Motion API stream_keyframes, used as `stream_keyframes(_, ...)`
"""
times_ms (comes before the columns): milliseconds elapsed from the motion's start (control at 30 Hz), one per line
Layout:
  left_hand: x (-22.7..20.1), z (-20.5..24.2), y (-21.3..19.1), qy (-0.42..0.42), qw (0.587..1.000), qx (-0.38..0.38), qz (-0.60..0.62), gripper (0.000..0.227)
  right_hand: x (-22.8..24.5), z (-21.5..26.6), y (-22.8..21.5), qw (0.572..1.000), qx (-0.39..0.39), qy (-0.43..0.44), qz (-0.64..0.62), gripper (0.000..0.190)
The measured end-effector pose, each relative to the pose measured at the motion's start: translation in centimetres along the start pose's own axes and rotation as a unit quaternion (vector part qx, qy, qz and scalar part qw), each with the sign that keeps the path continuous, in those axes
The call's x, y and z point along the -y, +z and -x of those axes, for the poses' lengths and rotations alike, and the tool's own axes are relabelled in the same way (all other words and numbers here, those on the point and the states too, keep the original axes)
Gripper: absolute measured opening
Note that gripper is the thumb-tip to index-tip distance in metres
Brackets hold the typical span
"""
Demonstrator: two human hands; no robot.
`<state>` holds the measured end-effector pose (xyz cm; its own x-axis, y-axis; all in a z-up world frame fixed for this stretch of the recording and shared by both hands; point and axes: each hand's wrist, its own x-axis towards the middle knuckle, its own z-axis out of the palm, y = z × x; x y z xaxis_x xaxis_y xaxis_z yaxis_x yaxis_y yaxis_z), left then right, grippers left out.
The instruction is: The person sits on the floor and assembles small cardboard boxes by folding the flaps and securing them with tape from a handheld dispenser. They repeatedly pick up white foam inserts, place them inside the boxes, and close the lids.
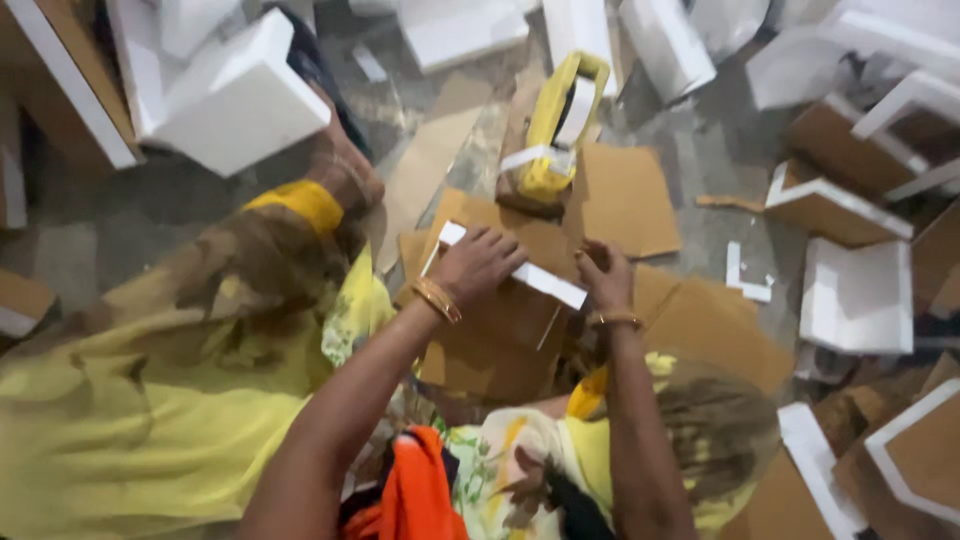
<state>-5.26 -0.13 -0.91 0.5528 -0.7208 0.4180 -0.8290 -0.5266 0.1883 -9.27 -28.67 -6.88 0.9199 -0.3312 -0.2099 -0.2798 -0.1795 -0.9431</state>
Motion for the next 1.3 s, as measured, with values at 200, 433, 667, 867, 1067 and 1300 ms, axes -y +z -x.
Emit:
stream_keyframes(200, 0.5, -1.2, -0.4, -0.053, 0.997, 0.058, 0.027, 0.035, 2.1, 5.5, 0.1, 0.983, 0.094, -0.148, 0.055, 0.047)
stream_keyframes(433, 0.3, -1.9, -1.1, -0.077, 0.992, 0.096, 0.039, 0.039, -7.1, 2.3, 2.4, 0.986, 0.066, -0.116, -0.099, 0.051)
stream_keyframes(667, 2.7, -0.5, -3.6, -0.1, 0.993, 0.056, 0.003, 0.042, -8.8, 2.0, 1.3, 0.965, -0.02, -0.202, 0.167, 0.045)
stream_keyframes(867, 5.7, 2.9, -4.9, -0.277, 0.898, 0.004, 0.342, 0.043, -5.6, 2.4, 1.3, 0.947, -0.048, -0.054, 0.313, 0.035)
stream_keyframes(1067, 5.7, 4.9, -3.3, -0.319, 0.899, 0.014, 0.299, 0.053, -7.3, 3.4, 1.0, 0.941, -0.065, -0.179, 0.279, 0.033)
stream_keyframes(1300, 5.1, 5.8, -2.8, -0.361, 0.893, 0.051, 0.263, 0.048, -10.1, 3.0, 0.1, 0.921, -0.077, -0.24, 0.299, 0.032)
